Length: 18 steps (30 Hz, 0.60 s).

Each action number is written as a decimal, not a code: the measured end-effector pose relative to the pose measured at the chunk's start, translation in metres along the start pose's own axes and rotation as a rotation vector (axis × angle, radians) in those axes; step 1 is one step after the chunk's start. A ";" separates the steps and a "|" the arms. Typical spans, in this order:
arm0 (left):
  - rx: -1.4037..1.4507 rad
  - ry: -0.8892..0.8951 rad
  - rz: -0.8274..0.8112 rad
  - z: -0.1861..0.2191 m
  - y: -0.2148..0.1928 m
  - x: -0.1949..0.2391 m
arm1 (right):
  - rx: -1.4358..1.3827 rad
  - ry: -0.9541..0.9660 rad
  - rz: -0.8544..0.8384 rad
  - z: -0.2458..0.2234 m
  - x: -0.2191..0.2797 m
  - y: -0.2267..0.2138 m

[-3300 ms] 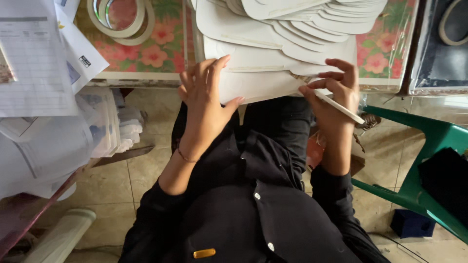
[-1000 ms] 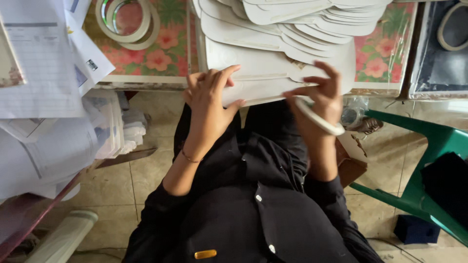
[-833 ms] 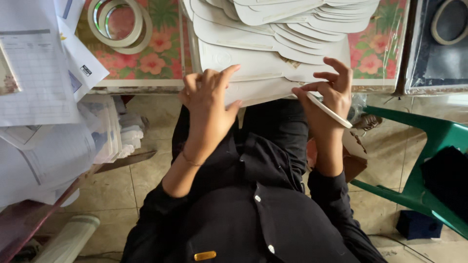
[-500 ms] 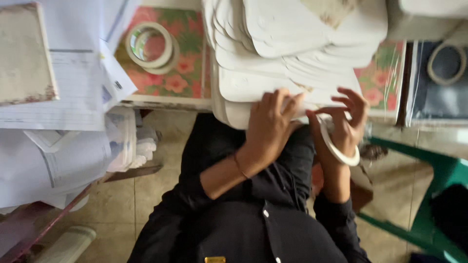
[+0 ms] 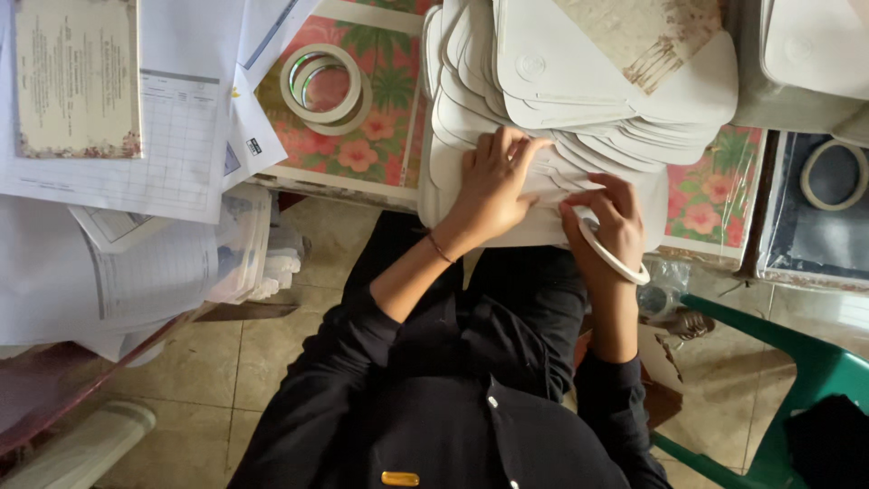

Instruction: The person sits at a table and repeatedly picks up white paper cutouts, folds them, and stacks them. They handle the items one at a time, folding each piece and placing it onto a growing pile on the table.

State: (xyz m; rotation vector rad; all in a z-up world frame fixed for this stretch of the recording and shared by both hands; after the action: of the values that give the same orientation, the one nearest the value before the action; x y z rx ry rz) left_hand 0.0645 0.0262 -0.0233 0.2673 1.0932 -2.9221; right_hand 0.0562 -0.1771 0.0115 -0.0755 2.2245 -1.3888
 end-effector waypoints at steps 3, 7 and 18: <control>0.035 -0.076 0.020 -0.001 0.008 -0.002 | 0.019 0.014 0.064 0.002 0.002 -0.005; 0.064 -0.133 0.022 0.007 0.008 -0.005 | -0.025 -0.015 0.072 0.002 0.007 0.000; 0.107 -0.125 0.062 0.012 0.010 0.000 | 0.184 -0.030 0.425 -0.017 0.051 -0.012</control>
State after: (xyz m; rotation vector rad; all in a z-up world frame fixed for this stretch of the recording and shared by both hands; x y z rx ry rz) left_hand 0.0636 0.0104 -0.0207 0.1158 0.8977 -2.9016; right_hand 0.0022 -0.1848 0.0081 0.4143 1.9302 -1.3290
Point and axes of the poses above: each hand's wrist, its own x-axis away from the middle knuckle, its own y-axis out of the palm, z = x × y, the point moved 1 cm from there along -x, towards the middle knuckle, and after that the axes turned 14 degrees about x, right-handed, at the moved point
